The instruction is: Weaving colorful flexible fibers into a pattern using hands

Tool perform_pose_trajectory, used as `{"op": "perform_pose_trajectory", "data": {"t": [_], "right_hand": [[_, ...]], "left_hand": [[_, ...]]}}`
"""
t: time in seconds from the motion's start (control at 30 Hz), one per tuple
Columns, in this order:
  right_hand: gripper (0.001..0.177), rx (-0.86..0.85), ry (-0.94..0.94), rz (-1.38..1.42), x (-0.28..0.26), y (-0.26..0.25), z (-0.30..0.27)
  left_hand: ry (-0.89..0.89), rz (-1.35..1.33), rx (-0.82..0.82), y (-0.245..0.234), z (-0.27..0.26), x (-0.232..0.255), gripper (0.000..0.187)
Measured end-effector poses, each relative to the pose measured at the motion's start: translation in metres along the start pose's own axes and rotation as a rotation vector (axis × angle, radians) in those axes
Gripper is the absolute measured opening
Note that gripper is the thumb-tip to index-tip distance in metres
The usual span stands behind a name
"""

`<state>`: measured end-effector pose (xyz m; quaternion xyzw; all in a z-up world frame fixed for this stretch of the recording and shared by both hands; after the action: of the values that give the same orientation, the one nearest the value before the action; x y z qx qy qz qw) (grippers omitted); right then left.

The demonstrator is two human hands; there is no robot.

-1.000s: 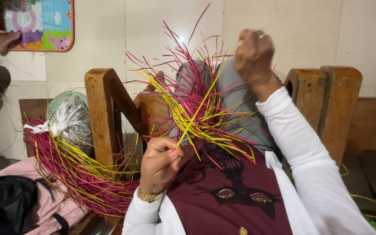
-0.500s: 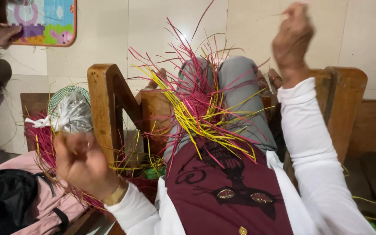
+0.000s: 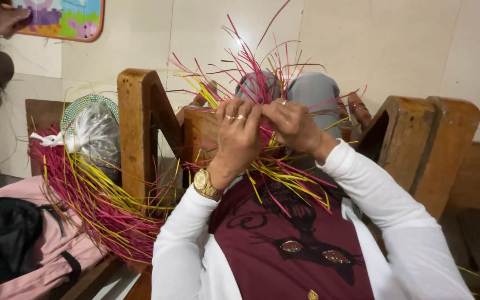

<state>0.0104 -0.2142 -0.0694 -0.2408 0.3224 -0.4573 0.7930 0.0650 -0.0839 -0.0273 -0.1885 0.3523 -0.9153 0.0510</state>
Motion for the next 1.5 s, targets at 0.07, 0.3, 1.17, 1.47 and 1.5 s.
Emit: {"op": "perform_pose_trajectory", "data": {"t": [0.07, 0.3, 1.17, 1.47, 1.5], "right_hand": [[0.014, -0.007, 0.001, -0.012, 0.006, -0.003, -0.003], [0.016, -0.03, -0.012, -0.107, 0.007, -0.014, -0.003], [0.007, 0.019, 0.371, -0.176, 0.075, -0.09, -0.027], [0.016, 0.202, 0.422, -0.573, 0.119, -0.127, -0.042], [0.019, 0.202, 0.386, -0.799, 0.117, -0.125, -0.037]], "left_hand": [[0.002, -0.088, -0.064, -0.005, 0.005, -0.002, 0.015], [0.004, -0.107, -0.216, 0.005, -0.001, -0.006, 0.014], [-0.437, -0.043, -0.184, 0.028, -0.043, -0.131, 0.007], [-0.584, -0.174, -0.126, -0.033, -0.002, -0.091, 0.01], [-0.693, -0.332, -0.139, -0.032, -0.001, -0.084, 0.02]]}}
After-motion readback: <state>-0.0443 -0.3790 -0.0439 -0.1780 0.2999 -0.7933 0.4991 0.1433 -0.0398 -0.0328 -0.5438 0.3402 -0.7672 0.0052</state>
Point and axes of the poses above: each hand's wrist, its own z-axis towards the middle knuckle, its own y-axis out of the palm, x = y × z, the point moved 2 cm from there along z, towards the middle knuckle, and after that the axes turned 11 degrees about -z, right-handed, at the moved point
